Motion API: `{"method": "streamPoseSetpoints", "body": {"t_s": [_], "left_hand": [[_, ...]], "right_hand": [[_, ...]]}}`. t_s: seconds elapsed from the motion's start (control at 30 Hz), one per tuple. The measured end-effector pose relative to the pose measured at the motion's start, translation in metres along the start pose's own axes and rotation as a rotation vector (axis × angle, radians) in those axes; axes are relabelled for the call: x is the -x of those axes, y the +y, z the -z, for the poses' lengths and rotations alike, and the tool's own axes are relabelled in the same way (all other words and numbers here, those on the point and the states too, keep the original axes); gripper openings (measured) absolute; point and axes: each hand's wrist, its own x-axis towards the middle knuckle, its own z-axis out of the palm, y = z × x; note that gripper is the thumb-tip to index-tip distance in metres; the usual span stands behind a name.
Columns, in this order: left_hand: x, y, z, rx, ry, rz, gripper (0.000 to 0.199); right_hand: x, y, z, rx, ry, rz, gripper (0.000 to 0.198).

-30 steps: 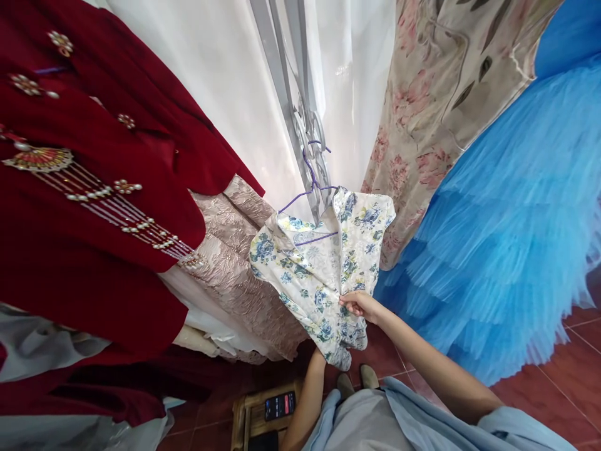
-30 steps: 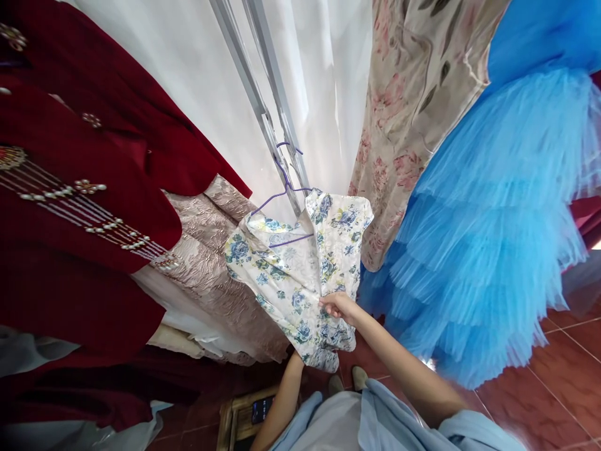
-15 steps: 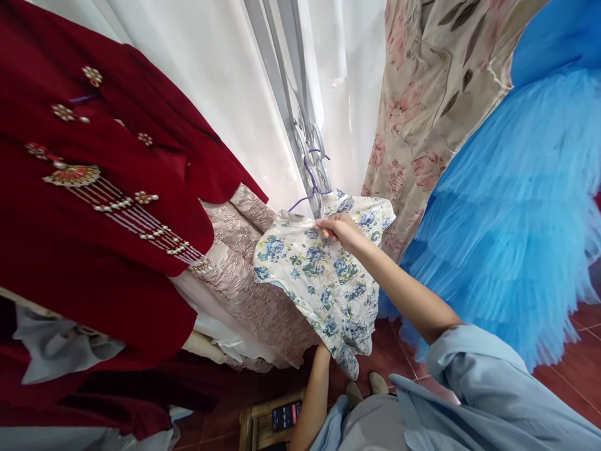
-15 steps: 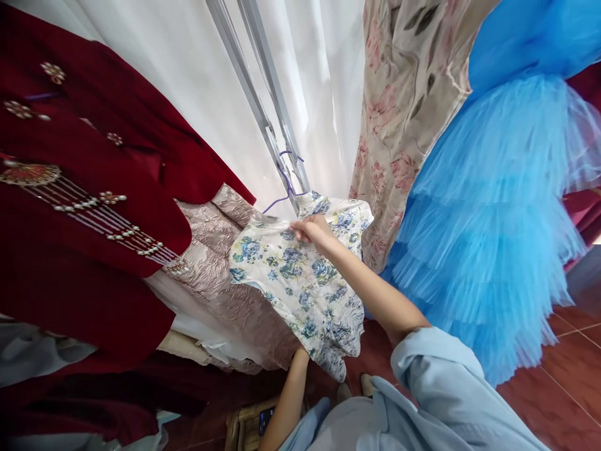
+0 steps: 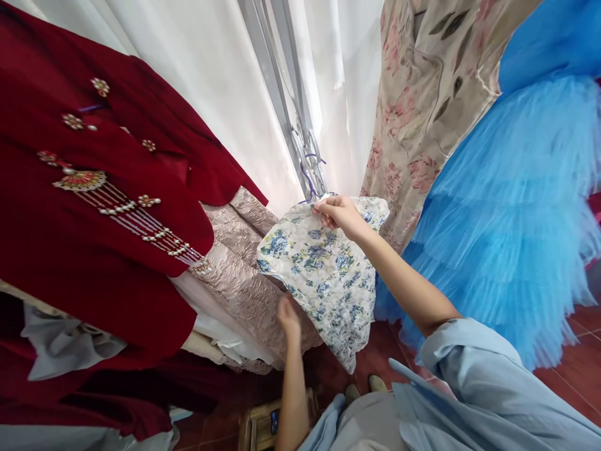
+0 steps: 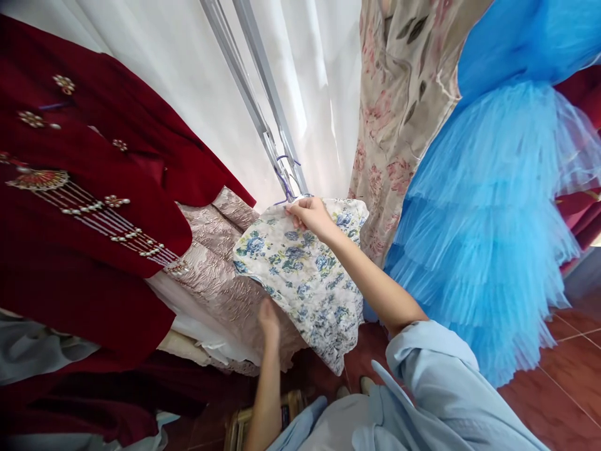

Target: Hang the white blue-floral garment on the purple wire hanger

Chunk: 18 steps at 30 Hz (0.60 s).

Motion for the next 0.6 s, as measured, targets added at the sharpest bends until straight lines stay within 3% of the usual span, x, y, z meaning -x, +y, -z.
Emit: {"method": "streamPoseSetpoints", "body": {"t_s": [0.07, 0.1, 0.13, 0.2, 0.27, 0.33, 0.4, 0.6], "left_hand": [[-0.033, 0.007, 0.021, -0.013, 0.316, 0.014, 0.053], [-0.054, 0.019, 0.032, 0.001, 0.486, -0.041, 0.042], [-0.077, 0.035, 0.042, 0.018, 0.495, -0.157, 0.035], [-0.12, 0.076, 0.054, -0.008, 0.247, -0.412, 0.031], [-0.154, 0.114, 0.052, -0.106, 0.026, -0.532, 0.03], [-0.175, 0.137, 0.043, -0.225, -0.115, -0.581, 0.026], [-0.186, 0.143, 0.034, -0.287, -0.151, -0.599, 0.023], [-0.184, 0.133, 0.023, -0.195, 0.007, -0.618, 0.018]], "right_hand": [[0.007, -0.001, 0.001, 0.056, -0.014, 0.037, 0.025], [0.01, -0.002, 0.001, 0.08, -0.016, 0.053, 0.026], [0.013, -0.002, 0.001, 0.104, -0.013, 0.066, 0.026], [0.015, -0.003, 0.0, 0.151, -0.002, 0.084, 0.027], [0.015, -0.003, 0.001, 0.182, 0.009, 0.1, 0.028], [0.013, 0.001, 0.004, 0.192, 0.018, 0.114, 0.028], [0.009, 0.008, 0.006, 0.205, 0.035, 0.119, 0.028], [0.0, 0.039, 0.005, 0.205, 0.073, 0.063, 0.032]]}}
